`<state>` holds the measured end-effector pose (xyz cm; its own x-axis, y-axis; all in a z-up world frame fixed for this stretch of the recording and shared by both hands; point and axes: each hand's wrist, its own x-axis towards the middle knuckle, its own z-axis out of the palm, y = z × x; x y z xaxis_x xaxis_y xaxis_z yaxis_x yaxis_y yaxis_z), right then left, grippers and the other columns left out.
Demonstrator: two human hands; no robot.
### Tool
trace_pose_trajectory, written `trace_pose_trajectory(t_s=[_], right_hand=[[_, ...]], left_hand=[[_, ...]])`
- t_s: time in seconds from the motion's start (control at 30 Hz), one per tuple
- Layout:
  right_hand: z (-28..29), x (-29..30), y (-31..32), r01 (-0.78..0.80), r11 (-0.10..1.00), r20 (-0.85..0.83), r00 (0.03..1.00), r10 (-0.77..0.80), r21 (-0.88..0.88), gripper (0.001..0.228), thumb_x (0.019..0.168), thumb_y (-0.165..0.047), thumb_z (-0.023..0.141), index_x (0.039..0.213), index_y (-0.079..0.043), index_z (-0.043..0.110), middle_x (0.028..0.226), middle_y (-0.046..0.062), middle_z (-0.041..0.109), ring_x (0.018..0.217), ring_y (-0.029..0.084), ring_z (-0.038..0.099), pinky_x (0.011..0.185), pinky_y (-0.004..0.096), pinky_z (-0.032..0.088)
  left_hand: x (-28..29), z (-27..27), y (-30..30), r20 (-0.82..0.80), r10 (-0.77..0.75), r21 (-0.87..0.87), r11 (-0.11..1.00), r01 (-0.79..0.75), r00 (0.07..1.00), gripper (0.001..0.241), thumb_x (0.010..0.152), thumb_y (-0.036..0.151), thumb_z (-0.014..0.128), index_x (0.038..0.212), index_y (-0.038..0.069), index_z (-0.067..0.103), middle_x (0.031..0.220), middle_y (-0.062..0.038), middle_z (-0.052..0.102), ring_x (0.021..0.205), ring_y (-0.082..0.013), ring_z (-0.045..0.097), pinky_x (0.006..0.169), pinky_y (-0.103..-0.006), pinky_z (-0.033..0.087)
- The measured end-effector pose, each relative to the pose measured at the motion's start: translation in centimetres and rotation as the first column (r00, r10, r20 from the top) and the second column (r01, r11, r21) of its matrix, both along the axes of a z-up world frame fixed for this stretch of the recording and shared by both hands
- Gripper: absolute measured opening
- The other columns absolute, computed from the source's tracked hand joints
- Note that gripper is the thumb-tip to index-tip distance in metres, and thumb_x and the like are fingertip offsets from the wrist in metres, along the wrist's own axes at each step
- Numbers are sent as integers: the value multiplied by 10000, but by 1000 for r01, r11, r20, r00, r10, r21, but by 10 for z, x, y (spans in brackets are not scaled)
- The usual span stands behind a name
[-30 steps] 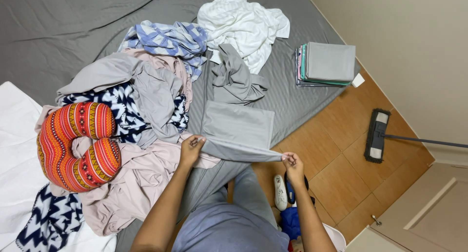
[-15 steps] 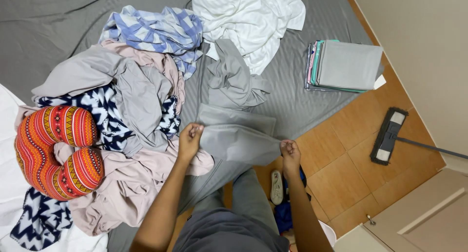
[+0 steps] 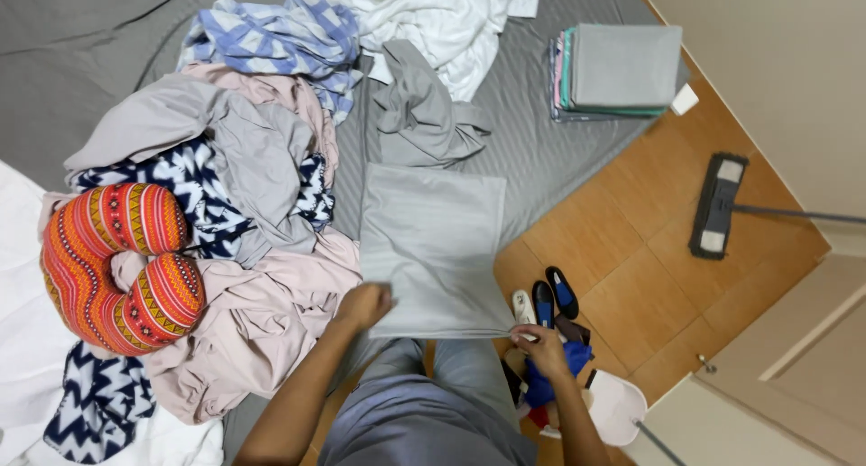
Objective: The person folds several gray shirts on a bed, smoothing each one before folding it into a neat rectangle. The folded shirts are stacked on top of a pre-existing pile of folded clothes on the right side of the bed.
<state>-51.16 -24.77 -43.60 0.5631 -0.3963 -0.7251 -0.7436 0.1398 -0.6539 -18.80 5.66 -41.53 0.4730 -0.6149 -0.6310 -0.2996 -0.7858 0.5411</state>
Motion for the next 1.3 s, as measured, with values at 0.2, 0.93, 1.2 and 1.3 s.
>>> trace_pose_trajectory(t_s=[0.2,0.93,1.2,1.3], right_hand=[[-100,-83,69,308,918,42,944,-329,251,164,873,-53,737,1026,1,753,903,86,789,799,152,743,707,270,582],[-121,-83,116,547,820,36,828,-559,168,144,806,3,805,943,44,786,875,88,792,784,119,705,739,249,552],[-135,-83,121,557,813,-37,828,-559,171,132,822,15,780,951,42,780,866,97,773,764,128,696,724,254,553],[-155,-100,130,579,752,-4,793,-609,316,164,819,6,769,979,39,752,889,107,771,758,158,716,698,285,576]], left_hand=[[31,-24,-160,85,208,-295,939,-175,974,226,908,229,679,1031,48,736,1045,-209,722,1024,-404,668,907,-469,525],[51,-121,-356,229,143,-413,910,-37,963,54,875,121,743,922,102,724,973,-82,659,924,-305,666,817,-421,511],[34,-123,-353,208,199,-435,896,-91,958,181,915,148,730,1080,86,688,1120,-110,619,933,-298,664,837,-412,515],[18,-102,-316,226,297,-580,806,-116,928,385,927,155,738,1282,64,620,1278,-181,566,1091,-368,620,959,-429,497]])
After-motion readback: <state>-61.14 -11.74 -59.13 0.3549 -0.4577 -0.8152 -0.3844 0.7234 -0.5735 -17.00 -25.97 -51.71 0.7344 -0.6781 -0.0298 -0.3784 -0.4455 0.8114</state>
